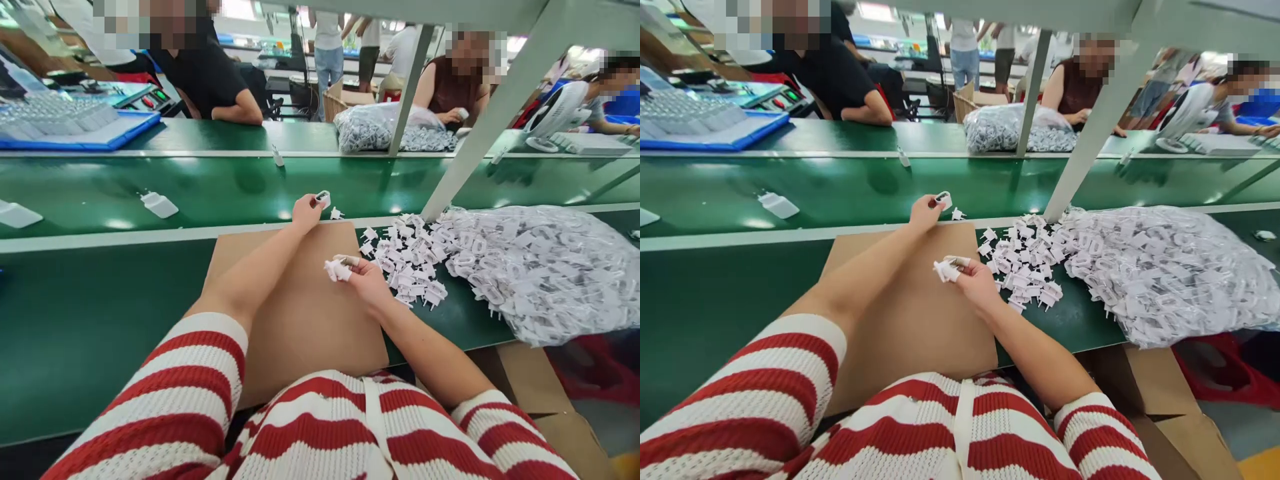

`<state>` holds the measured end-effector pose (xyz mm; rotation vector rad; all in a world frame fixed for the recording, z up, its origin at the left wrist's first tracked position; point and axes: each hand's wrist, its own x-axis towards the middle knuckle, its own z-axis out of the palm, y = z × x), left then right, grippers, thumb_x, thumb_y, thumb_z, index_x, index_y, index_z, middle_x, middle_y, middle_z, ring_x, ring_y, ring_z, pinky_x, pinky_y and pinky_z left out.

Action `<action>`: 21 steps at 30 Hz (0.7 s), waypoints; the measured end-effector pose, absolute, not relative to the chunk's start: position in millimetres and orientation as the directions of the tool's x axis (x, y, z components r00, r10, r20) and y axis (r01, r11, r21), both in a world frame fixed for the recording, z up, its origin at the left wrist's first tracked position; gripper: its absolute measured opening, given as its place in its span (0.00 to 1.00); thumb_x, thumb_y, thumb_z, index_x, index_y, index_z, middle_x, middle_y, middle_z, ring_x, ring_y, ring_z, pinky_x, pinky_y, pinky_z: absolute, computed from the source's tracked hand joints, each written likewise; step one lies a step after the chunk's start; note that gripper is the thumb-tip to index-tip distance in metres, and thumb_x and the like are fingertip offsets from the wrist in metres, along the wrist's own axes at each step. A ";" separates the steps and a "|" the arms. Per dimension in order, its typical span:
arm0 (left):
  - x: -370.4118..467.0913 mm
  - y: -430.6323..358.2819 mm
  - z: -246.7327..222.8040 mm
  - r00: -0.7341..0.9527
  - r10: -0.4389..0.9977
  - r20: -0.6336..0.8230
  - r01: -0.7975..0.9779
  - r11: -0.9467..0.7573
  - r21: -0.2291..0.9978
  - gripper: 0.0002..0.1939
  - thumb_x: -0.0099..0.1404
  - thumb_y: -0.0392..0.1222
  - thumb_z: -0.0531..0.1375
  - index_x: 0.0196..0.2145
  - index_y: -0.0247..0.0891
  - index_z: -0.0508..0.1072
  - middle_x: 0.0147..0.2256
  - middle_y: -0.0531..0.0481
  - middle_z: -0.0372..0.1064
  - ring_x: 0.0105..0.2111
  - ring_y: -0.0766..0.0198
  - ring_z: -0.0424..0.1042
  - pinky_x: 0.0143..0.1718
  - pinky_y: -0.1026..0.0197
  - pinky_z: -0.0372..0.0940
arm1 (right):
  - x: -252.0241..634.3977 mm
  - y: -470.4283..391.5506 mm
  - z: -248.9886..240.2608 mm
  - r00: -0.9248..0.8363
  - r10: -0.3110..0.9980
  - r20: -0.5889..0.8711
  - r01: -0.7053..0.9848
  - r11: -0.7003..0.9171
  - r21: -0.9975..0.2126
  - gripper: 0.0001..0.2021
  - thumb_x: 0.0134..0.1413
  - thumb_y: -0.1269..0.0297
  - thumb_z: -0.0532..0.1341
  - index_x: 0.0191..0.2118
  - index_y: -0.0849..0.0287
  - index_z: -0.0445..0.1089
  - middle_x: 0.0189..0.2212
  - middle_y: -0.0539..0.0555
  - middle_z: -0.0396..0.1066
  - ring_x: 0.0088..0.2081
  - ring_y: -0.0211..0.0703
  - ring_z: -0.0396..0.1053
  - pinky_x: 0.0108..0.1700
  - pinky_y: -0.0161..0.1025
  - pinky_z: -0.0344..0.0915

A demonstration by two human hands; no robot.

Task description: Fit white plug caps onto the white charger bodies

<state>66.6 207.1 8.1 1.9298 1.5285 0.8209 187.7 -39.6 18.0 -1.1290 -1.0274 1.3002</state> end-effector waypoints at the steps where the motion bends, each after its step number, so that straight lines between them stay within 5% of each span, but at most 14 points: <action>1: 56.6 196.4 9.6 0.220 0.965 0.139 0.631 -0.250 0.734 0.18 0.71 0.46 0.61 0.54 0.34 0.74 0.50 0.42 0.75 0.49 0.54 0.72 0.55 0.52 0.65 | 190.3 -39.9 20.8 0.021 0.997 -0.078 -0.232 -0.071 -0.970 0.29 0.47 0.41 0.72 0.49 0.57 0.79 0.46 0.58 0.81 0.47 0.50 0.78 0.52 0.48 0.74; 7: -24.0 109.5 23.2 0.560 0.827 0.052 0.534 -0.409 0.740 0.25 0.64 0.57 0.64 0.53 0.42 0.79 0.46 0.46 0.78 0.44 0.54 0.73 0.48 0.56 0.68 | 192.1 -46.5 33.5 -0.062 0.965 -0.254 -0.517 -0.249 -0.819 0.21 0.38 0.54 0.79 0.40 0.53 0.82 0.46 0.53 0.81 0.47 0.44 0.77 0.50 0.39 0.73; 13: -73.3 81.7 43.4 0.808 0.564 -0.170 0.465 -0.435 0.771 0.27 0.63 0.55 0.65 0.58 0.48 0.76 0.55 0.47 0.74 0.57 0.49 0.69 0.58 0.52 0.66 | 181.7 -50.0 33.2 0.001 0.954 -0.300 -0.452 -0.267 -0.851 0.21 0.37 0.56 0.79 0.41 0.53 0.82 0.42 0.52 0.81 0.40 0.39 0.75 0.41 0.35 0.70; 18: -36.0 119.6 49.9 0.569 0.812 -0.128 0.576 -0.283 0.767 0.32 0.62 0.51 0.62 0.63 0.45 0.70 0.61 0.47 0.69 0.57 0.52 0.70 0.56 0.55 0.68 | 173.9 -51.2 32.2 0.098 0.968 -0.233 -0.333 -0.189 -0.924 0.23 0.36 0.55 0.78 0.42 0.55 0.81 0.39 0.54 0.81 0.37 0.41 0.74 0.37 0.37 0.69; 21: 8.6 153.3 41.1 0.361 0.930 -0.063 0.696 -0.224 0.682 0.36 0.67 0.53 0.62 0.67 0.36 0.63 0.65 0.36 0.62 0.57 0.49 0.70 0.60 0.50 0.65 | 171.3 -52.0 31.6 0.120 0.973 -0.197 -0.313 -0.151 -0.938 0.24 0.33 0.57 0.79 0.42 0.55 0.80 0.37 0.53 0.80 0.35 0.40 0.73 0.37 0.38 0.70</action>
